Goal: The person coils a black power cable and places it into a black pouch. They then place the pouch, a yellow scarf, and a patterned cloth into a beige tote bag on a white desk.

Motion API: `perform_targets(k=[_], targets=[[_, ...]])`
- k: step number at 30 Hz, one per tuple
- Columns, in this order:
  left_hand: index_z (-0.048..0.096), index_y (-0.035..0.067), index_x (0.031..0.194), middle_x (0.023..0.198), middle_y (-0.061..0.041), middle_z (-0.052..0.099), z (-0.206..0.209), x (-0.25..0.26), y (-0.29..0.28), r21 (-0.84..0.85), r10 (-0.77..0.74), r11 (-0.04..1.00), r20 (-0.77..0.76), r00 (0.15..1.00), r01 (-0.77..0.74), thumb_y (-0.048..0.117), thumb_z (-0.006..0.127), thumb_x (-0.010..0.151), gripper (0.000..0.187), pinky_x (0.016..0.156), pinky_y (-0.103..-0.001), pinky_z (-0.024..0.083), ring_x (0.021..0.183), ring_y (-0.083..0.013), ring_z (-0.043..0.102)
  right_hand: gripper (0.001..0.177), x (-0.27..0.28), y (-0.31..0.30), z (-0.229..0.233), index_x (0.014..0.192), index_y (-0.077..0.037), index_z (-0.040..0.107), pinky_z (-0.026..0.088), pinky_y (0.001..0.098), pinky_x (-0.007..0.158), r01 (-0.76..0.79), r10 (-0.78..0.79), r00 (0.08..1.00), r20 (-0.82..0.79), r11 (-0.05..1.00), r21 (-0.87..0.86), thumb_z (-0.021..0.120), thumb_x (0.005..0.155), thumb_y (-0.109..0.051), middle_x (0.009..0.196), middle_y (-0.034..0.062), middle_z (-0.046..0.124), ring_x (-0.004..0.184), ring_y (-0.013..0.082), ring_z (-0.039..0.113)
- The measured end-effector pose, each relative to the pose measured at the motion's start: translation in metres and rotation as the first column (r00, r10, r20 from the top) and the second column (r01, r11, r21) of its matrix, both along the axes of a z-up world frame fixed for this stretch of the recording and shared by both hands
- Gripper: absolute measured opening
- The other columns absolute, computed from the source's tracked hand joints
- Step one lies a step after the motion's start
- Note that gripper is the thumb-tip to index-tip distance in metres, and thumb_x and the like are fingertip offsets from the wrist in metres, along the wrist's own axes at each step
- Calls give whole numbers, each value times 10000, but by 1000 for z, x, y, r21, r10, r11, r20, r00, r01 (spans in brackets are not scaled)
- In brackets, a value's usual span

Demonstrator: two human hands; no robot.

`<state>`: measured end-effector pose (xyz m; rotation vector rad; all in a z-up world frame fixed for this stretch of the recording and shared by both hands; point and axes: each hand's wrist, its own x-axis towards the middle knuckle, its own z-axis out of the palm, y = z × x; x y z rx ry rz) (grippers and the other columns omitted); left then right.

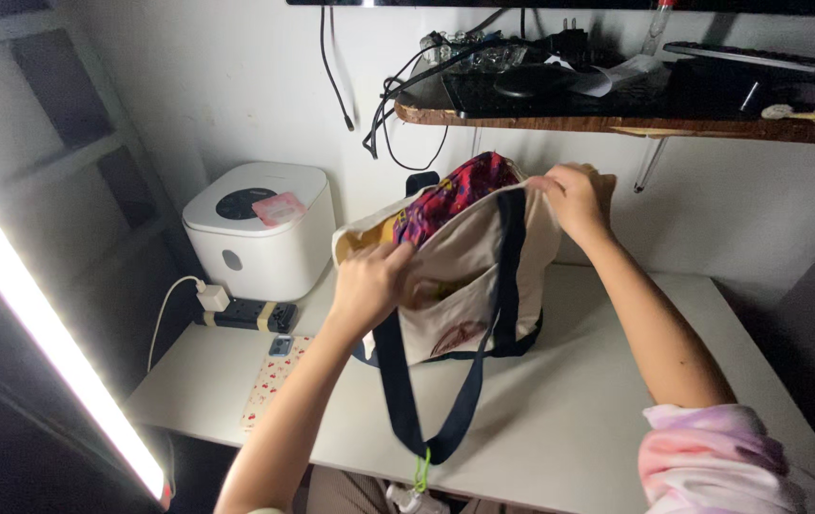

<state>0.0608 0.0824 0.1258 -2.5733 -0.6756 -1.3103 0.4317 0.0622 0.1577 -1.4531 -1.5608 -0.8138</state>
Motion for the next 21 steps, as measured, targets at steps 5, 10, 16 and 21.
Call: perform_targets(k=[5,10,16,21], targets=[[662,141,1019,941,-98,708,4,49,47,-69,63,997,260,963,-46,134,686,841,179,727,-494,521,871,-355,690,245,27,27,-11,917,-74,683,468,421,763,-3,27,978,-207,993,116,816,957,-275,928,89,642,868,293,625],[677,158,1041,957,-92,730,-9,82,89,-189,204,972,377,903,-141,69,646,796,262,754,-490,526,869,-354,696,198,12,36,-18,1033,-76,623,416,489,845,109,-92,989,-118,983,148,780,937,-150,1001,83,666,970,311,633],[680,155,1005,948,-92,736,-32,96,122,-283,315,934,369,874,-217,118,657,853,158,741,-495,528,821,-352,705,409,-72,30,-28,1232,-98,607,408,510,1101,37,-43,999,27,977,212,586,907,150,1255,87,614,1273,265,563],[670,146,1007,953,-114,731,-34,97,140,-299,345,919,297,890,-257,132,636,888,125,677,-516,526,836,-376,701,528,-155,11,-66,1378,-188,588,154,760,1112,-155,172,963,207,983,-97,650,855,-227,1515,211,415,1396,460,364]])
